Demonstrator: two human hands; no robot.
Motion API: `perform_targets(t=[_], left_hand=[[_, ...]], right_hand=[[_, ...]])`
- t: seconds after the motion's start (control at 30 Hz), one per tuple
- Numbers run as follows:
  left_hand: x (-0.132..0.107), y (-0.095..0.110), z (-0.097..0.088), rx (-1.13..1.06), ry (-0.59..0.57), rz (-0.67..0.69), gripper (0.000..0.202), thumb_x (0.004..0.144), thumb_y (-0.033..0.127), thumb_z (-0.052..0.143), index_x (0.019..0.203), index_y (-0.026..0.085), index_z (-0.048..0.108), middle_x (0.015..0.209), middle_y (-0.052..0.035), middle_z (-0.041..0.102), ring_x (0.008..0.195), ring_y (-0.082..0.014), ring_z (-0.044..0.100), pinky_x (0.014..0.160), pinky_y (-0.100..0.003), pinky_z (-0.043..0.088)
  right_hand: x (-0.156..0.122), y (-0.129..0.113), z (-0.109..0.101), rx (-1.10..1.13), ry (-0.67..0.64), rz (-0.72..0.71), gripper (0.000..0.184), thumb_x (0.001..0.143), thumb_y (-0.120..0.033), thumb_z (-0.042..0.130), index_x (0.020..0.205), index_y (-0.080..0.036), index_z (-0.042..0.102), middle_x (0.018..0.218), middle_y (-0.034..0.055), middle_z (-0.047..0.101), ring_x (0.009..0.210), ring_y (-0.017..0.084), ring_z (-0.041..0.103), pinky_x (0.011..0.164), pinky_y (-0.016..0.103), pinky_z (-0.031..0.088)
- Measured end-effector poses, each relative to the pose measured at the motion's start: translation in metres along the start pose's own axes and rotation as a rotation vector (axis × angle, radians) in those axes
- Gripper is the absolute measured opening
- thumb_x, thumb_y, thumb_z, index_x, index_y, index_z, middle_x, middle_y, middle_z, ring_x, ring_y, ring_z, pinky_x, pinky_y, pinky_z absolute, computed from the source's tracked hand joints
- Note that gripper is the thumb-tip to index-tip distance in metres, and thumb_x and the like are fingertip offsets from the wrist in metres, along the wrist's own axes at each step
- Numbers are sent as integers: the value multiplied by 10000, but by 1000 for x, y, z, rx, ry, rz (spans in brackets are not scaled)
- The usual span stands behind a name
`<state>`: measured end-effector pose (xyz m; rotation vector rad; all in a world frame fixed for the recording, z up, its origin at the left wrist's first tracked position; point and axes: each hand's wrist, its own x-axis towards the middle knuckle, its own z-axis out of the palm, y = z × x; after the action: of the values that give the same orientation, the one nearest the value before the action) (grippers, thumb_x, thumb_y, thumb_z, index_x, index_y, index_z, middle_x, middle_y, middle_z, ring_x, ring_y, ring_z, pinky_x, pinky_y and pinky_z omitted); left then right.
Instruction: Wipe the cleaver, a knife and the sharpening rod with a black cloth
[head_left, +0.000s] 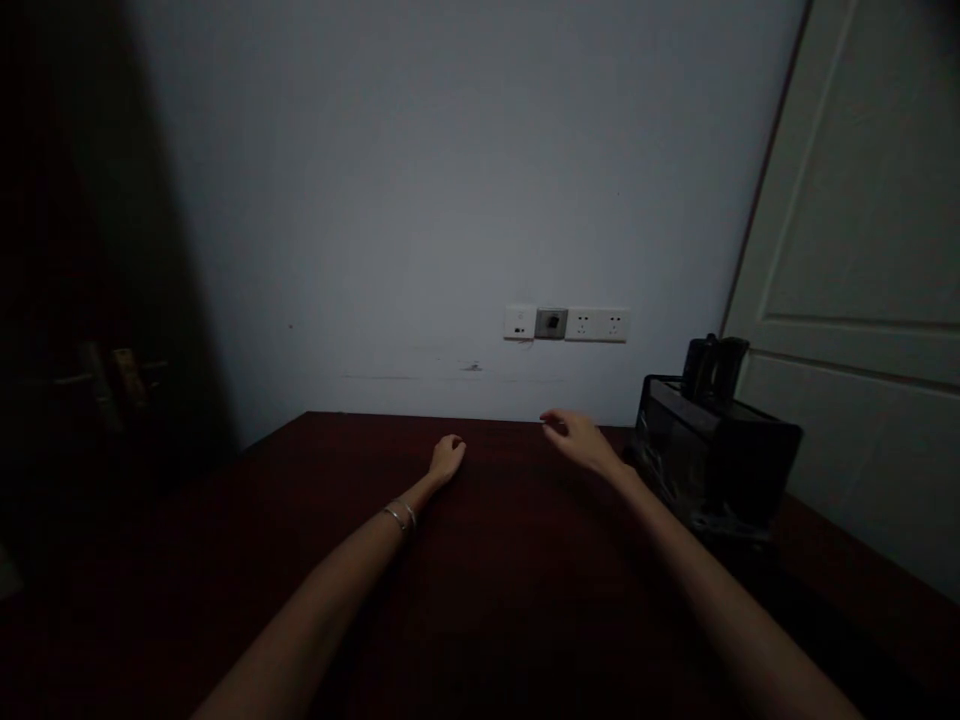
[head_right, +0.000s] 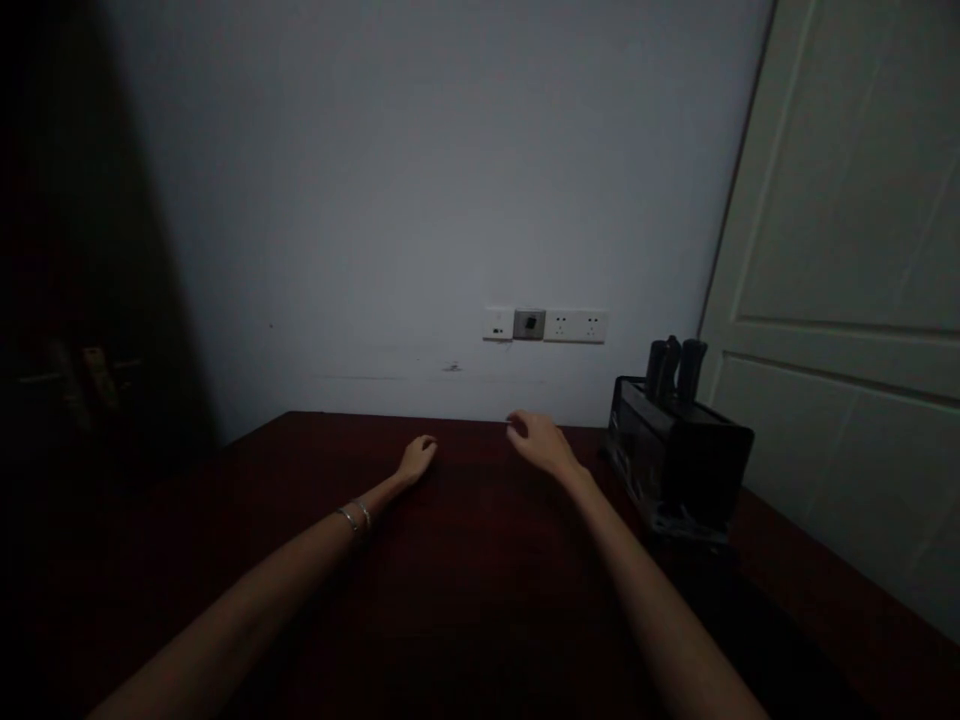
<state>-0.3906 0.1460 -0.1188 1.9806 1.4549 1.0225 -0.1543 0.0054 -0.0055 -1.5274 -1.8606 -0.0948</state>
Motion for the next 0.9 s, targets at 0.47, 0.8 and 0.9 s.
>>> perform_targets(t=[0.47, 0.8, 0.9], left_hand=[[-22, -15, -8, 394, -172, 202, 425, 867, 337, 513, 1258, 188, 440, 1354, -102, 382, 1215, -281, 389, 992, -537, 304], [-26, -10, -11, 445, -242, 186, 398, 870, 338, 508, 1236, 188, 461, 1330, -99, 410, 1187, -267, 419, 979, -519, 328], [-26, -10, -11, 455, -237, 194, 386, 871, 334, 508, 1225, 184, 469, 1306, -100, 433, 1158, -258, 447, 958, -505, 359]], right_hand=[[-43, 47, 89, -278, -373, 295, 490, 874, -427, 456, 1305, -201, 403, 1408, 102, 360, 1285, 297, 308, 1034, 570, 187], [-44, 53, 93, -329, -372, 265, 441, 865, -375, 499, 1267, -203, 441, 1385, 97, 378, 1237, 294, 369, 1003, 563, 263], [-44, 53, 93, -337, -385, 269, 452, 864, -379, 498, 1276, -206, 432, 1401, 95, 356, 1252, 298, 346, 1012, 568, 242]])
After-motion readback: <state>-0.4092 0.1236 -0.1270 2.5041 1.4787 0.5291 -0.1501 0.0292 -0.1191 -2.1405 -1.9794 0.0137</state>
